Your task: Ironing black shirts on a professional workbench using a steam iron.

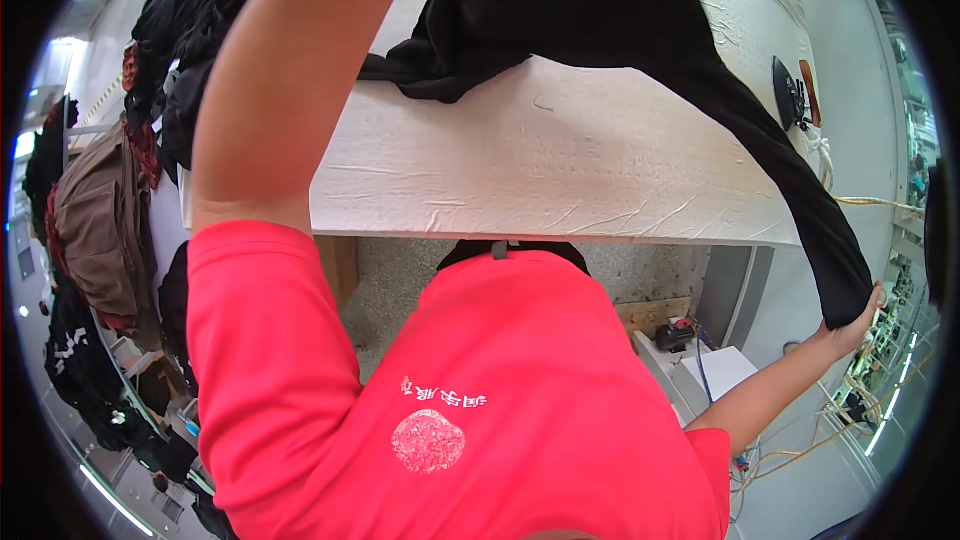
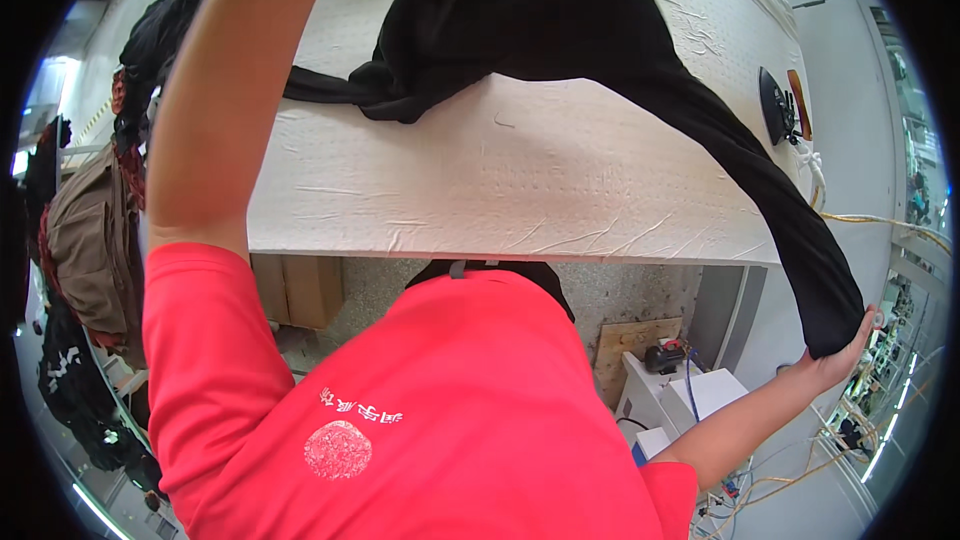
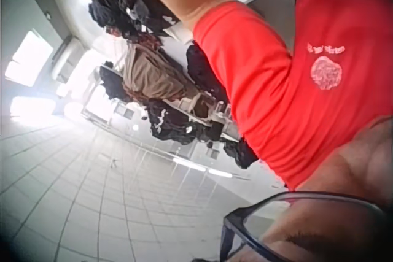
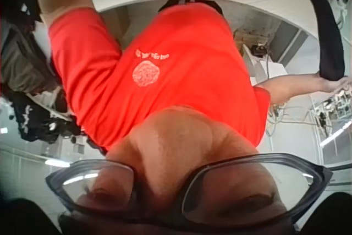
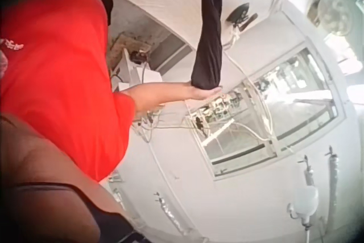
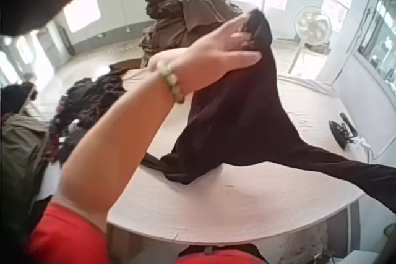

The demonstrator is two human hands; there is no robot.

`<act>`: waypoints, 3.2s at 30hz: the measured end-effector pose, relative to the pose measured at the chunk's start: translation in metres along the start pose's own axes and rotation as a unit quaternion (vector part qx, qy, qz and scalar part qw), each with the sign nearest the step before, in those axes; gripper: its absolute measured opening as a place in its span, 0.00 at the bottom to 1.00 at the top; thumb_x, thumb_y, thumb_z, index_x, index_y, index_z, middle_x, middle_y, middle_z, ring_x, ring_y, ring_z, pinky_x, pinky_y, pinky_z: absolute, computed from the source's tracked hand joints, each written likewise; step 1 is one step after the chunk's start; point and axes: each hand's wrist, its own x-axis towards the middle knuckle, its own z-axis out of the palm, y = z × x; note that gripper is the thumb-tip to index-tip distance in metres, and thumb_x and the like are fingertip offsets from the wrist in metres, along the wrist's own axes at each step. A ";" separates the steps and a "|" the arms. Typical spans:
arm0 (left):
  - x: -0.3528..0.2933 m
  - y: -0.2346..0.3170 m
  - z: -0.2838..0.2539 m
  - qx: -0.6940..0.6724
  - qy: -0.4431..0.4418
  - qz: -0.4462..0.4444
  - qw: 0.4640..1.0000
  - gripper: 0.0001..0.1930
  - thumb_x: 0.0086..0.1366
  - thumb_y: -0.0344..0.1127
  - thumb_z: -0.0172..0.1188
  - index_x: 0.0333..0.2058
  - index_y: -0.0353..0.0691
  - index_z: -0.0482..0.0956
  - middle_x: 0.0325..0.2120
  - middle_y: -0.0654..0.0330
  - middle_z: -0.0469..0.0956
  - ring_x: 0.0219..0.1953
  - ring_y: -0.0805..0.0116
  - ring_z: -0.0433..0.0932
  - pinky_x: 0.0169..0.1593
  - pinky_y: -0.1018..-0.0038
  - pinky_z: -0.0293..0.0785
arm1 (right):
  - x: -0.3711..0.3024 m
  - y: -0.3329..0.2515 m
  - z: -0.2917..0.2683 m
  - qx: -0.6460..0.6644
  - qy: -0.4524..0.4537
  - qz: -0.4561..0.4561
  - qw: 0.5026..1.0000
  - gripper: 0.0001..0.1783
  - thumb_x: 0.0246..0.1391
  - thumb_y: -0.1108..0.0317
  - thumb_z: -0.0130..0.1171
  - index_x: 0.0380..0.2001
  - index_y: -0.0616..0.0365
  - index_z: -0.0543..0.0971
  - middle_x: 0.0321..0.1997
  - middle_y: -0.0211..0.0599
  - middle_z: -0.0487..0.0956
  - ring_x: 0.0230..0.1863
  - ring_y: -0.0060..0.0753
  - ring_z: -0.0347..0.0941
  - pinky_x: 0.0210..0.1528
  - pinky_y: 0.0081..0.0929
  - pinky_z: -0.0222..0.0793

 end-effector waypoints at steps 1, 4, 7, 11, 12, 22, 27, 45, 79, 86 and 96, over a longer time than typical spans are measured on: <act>-0.022 -0.018 -0.016 -0.070 0.001 -0.134 0.988 0.13 0.67 0.30 0.63 0.49 0.34 0.78 0.46 0.52 0.80 0.43 0.60 0.81 0.45 0.61 0.78 | -0.002 0.003 -0.009 -0.003 0.007 0.004 1.000 0.25 0.67 0.57 0.57 0.60 0.61 0.75 0.57 0.51 0.80 0.55 0.49 0.79 0.61 0.44 0.74; -0.161 -0.111 -0.097 0.483 -0.076 -0.170 0.856 0.35 0.67 0.55 0.63 0.62 0.32 0.72 0.57 0.43 0.77 0.60 0.53 0.75 0.65 0.64 0.68 | -0.004 0.012 -0.031 -0.006 0.030 0.011 0.999 0.25 0.67 0.59 0.57 0.62 0.62 0.74 0.57 0.52 0.80 0.55 0.49 0.79 0.60 0.43 0.75; -0.263 -0.090 -0.136 0.522 -0.315 -0.472 0.637 0.44 0.49 0.60 0.75 0.57 0.32 0.74 0.61 0.44 0.71 0.64 0.47 0.68 0.64 0.60 0.68 | 0.004 0.025 -0.038 0.025 -0.006 0.139 0.990 0.25 0.67 0.61 0.57 0.62 0.64 0.74 0.57 0.50 0.80 0.55 0.48 0.80 0.60 0.42 0.76; -0.294 -0.063 -0.187 0.578 -0.260 -0.432 0.642 0.10 0.61 0.36 0.64 0.40 0.41 0.80 0.46 0.49 0.80 0.46 0.46 0.81 0.49 0.55 0.77 | 0.029 0.039 0.006 -0.104 -0.057 -0.014 0.993 0.22 0.67 0.63 0.58 0.59 0.63 0.76 0.55 0.42 0.80 0.54 0.41 0.80 0.57 0.35 0.76; -0.290 -0.054 -0.211 0.576 -0.204 -0.411 0.676 0.07 0.62 0.32 0.60 0.39 0.43 0.80 0.40 0.48 0.82 0.41 0.46 0.82 0.45 0.54 0.77 | 0.051 0.042 0.013 -0.116 -0.072 -0.023 0.990 0.21 0.67 0.63 0.58 0.59 0.62 0.77 0.55 0.41 0.80 0.54 0.40 0.79 0.57 0.34 0.76; -0.125 0.208 -0.304 0.576 0.317 0.045 0.752 0.08 0.73 0.32 0.56 0.44 0.38 0.82 0.35 0.57 0.85 0.32 0.67 0.84 0.36 0.77 0.81 | 0.182 -0.018 -0.076 -0.063 0.094 -0.175 0.978 0.20 0.63 0.63 0.64 0.54 0.63 0.81 0.55 0.42 0.81 0.52 0.40 0.80 0.57 0.34 0.77; -0.096 0.173 -0.260 0.559 0.197 0.024 0.805 0.10 0.71 0.30 0.56 0.45 0.33 0.83 0.42 0.61 0.82 0.36 0.66 0.84 0.43 0.71 0.86 | 0.191 0.001 -0.123 -0.058 0.158 -0.181 0.969 0.22 0.62 0.61 0.64 0.54 0.64 0.81 0.54 0.41 0.82 0.50 0.40 0.80 0.56 0.34 0.77; -0.183 0.103 -0.430 0.521 0.438 -0.287 0.674 0.17 0.62 0.42 0.67 0.41 0.33 0.84 0.37 0.53 0.86 0.34 0.62 0.85 0.41 0.73 0.82 | 0.159 0.050 0.021 -0.245 -0.073 -0.191 0.948 0.18 0.65 0.61 0.63 0.51 0.64 0.81 0.49 0.35 0.83 0.49 0.25 0.78 0.53 0.23 0.73; -0.262 -0.039 0.084 0.266 0.459 -0.502 0.684 0.18 0.72 0.44 0.59 0.24 0.44 0.70 0.18 0.67 0.71 0.18 0.75 0.72 0.24 0.77 0.72 | 0.104 0.268 0.002 -0.316 -0.410 -0.191 0.834 0.13 0.54 0.66 0.71 0.40 0.57 0.81 0.31 0.38 0.78 0.29 0.38 0.76 0.36 0.32 0.74; -0.121 -0.105 0.100 0.358 0.040 -0.265 0.894 0.23 0.74 0.40 0.56 0.64 0.37 0.73 0.59 0.54 0.77 0.64 0.61 0.72 0.67 0.69 0.65 | 0.112 0.279 0.019 -0.500 -0.435 -0.222 0.715 0.16 0.54 0.64 0.69 0.41 0.59 0.79 0.41 0.41 0.79 0.45 0.44 0.78 0.48 0.41 0.74; -0.242 -0.135 0.088 0.283 0.242 -0.508 0.777 0.16 0.70 0.39 0.63 0.49 0.34 0.82 0.39 0.58 0.85 0.39 0.72 0.84 0.37 0.76 0.80 | 0.113 0.275 0.016 -0.563 -0.407 -0.157 0.702 0.15 0.52 0.63 0.71 0.38 0.58 0.78 0.39 0.39 0.79 0.42 0.42 0.77 0.45 0.38 0.73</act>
